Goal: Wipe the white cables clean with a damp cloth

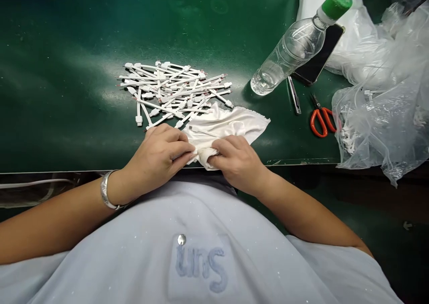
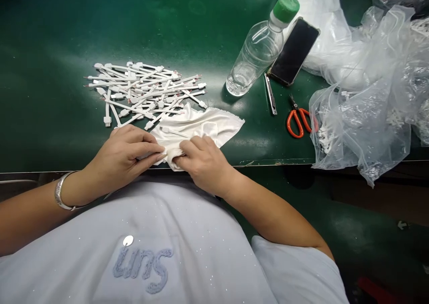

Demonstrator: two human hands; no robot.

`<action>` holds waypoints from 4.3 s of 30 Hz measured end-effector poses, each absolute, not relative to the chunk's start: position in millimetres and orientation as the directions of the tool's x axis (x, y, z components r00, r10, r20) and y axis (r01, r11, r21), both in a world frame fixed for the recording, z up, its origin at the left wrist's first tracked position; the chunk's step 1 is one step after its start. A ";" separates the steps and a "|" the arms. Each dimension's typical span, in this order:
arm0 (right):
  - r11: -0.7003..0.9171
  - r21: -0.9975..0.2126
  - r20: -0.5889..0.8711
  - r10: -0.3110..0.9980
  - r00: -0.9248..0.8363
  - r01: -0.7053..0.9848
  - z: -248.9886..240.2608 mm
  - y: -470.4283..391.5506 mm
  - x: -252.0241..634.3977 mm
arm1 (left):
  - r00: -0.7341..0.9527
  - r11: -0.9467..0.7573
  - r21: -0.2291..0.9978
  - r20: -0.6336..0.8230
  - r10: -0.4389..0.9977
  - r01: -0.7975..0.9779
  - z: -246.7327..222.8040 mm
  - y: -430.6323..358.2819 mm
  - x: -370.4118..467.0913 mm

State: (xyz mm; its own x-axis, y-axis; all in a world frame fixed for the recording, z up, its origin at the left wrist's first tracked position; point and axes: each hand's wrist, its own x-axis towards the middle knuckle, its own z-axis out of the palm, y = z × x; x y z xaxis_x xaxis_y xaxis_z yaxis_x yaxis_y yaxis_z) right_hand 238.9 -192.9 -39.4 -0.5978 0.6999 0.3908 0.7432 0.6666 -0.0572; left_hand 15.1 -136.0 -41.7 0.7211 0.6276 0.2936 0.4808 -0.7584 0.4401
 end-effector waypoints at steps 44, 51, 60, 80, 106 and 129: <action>0.305 -0.269 0.462 0.873 -0.156 0.913 -71.3 -194.9 295.3 | 0.859 -0.859 -0.005 0.003 0.513 0.513 -3.3 -109.7 54.4; 0.323 -0.257 0.482 0.859 -0.169 0.911 -72.0 -194.5 294.5 | 0.681 -0.681 -0.066 0.169 0.713 0.729 20.5 -92.7 -0.4; 0.360 -0.218 0.500 0.840 -0.213 0.907 -72.1 -193.6 294.9 | 0.055 -0.035 -0.122 0.161 0.985 0.992 16.7 -55.0 -142.9; 0.284 -0.251 0.508 0.853 -0.124 0.926 -68.7 -196.0 286.8 | 0.550 -0.551 -0.002 -0.074 0.832 0.834 24.1 -15.9 -30.4; 0.232 -0.443 0.453 0.892 -0.008 0.866 -61.7 -195.5 280.8 | 0.656 -0.642 0.190 -0.397 0.641 0.743 24.9 1.4 143.8; 0.205 -0.465 0.436 0.900 0.020 0.861 -60.0 -195.9 278.9 | 0.734 -0.740 0.194 -0.431 0.526 0.644 34.1 -21.3 137.4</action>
State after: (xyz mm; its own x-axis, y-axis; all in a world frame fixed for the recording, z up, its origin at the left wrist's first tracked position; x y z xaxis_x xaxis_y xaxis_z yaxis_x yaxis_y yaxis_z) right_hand 278.9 -195.9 -60.0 0.0205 0.8998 0.4358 0.8614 0.2054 -0.4645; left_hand 137.4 -21.3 34.1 0.7336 0.5255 -0.4309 0.6441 -0.7399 0.1942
